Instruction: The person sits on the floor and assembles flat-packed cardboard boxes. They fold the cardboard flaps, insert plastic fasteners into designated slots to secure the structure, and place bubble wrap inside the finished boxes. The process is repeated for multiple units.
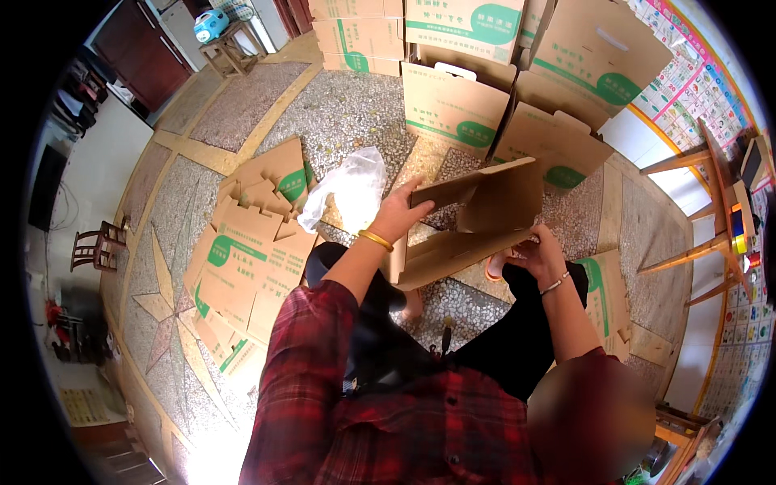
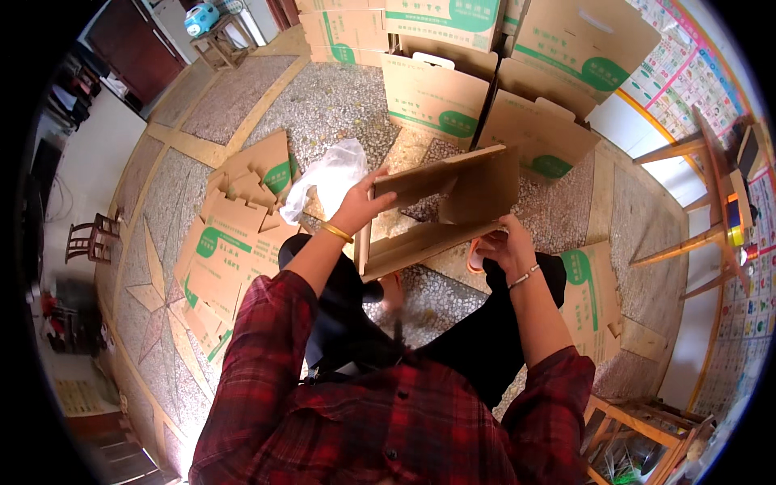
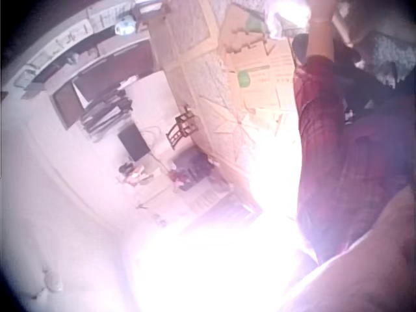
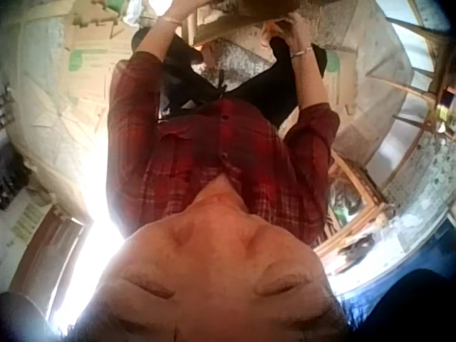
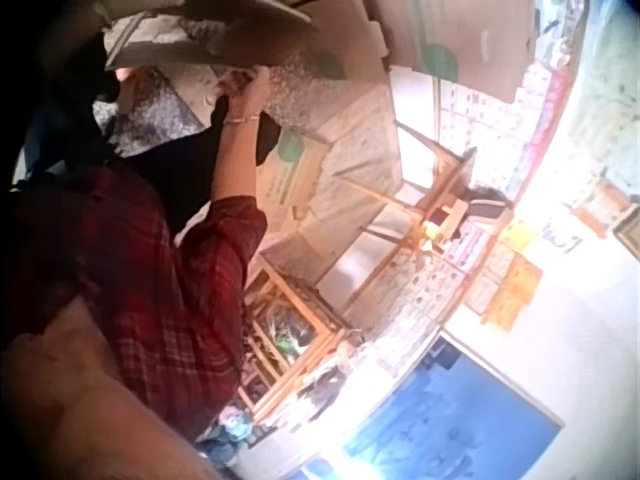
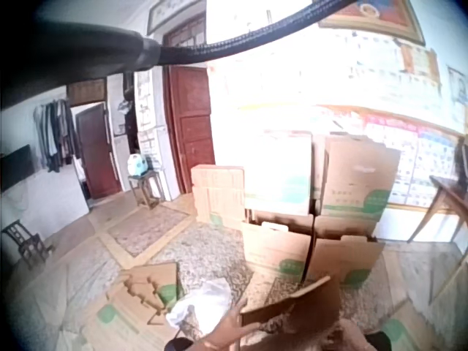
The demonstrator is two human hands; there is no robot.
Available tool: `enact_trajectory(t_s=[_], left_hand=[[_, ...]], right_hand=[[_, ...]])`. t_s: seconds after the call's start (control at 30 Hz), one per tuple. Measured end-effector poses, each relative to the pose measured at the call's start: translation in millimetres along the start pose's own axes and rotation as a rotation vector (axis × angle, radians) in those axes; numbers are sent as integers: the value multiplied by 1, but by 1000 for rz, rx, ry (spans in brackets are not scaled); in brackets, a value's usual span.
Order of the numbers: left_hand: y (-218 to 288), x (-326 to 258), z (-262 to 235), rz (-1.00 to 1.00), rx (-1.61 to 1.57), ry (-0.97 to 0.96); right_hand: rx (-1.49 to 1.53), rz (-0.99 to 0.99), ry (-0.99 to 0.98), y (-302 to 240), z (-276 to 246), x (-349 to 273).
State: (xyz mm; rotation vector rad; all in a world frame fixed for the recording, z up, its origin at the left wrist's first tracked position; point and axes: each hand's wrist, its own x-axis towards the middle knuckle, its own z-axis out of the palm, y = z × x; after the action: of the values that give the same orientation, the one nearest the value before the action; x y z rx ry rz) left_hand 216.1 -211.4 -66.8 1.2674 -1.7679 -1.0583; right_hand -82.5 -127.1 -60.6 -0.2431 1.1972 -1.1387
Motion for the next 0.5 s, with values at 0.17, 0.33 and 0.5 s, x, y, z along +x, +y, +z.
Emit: enact_trajectory(t_s=[0.17,0.33,0.5], left_hand=[[24,-22,38,367,233,48],[75,-61,44,660,548,8],[105,-66,52,805,513,56]], right_hand=[[26,-74,-125,-8,-18,-12],[30,-319,-365,-32,-12,-37],[-61,-415,-454,-56,-9,-46]])
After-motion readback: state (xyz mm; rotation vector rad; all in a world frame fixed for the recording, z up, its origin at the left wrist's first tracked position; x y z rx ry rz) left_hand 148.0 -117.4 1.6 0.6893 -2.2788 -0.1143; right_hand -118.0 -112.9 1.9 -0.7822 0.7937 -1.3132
